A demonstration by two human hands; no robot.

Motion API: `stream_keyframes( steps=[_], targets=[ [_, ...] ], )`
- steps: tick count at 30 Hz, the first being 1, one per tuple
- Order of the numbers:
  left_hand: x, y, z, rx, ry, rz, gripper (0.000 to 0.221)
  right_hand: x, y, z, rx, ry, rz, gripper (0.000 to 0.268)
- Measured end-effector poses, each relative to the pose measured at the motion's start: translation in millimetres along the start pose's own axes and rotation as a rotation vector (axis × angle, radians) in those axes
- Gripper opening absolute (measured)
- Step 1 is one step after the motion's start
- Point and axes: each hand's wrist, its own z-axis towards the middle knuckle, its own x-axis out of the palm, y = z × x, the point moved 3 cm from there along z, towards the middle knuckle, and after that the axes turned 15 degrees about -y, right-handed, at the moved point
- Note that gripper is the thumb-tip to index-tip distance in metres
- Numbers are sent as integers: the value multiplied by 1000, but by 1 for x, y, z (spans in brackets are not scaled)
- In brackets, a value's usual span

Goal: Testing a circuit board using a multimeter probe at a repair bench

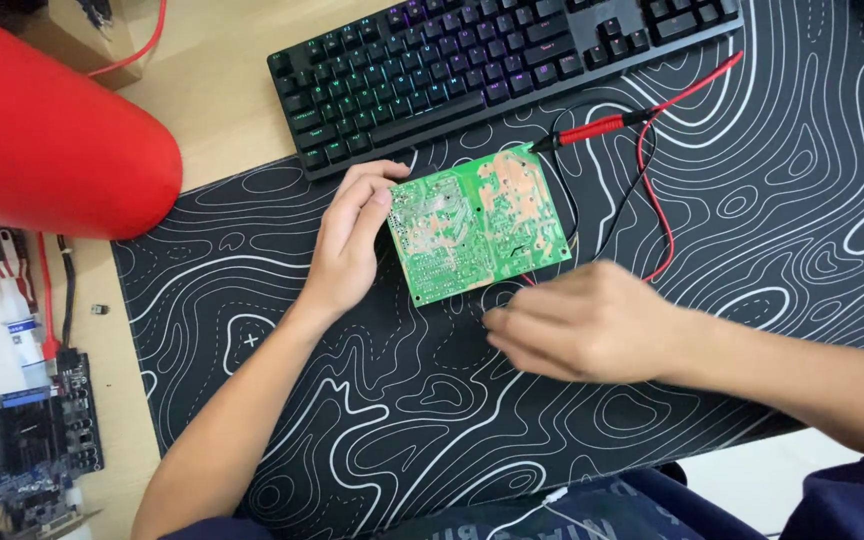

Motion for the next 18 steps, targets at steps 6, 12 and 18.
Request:
stream_keyframes(
  steps=[6, 12, 18],
  targets=[
    [-11, 2, 11, 18, 133, 7, 32, -39, -72, -2, 576, 6, 301, 23],
    [-10, -6, 11, -13, 169, 62, 38, -48, -99, -17, 717, 57, 130, 22],
    [-14, -5, 11, -50, 164, 9, 32, -47, -104, -20, 841, -3, 311, 14]
  ],
)
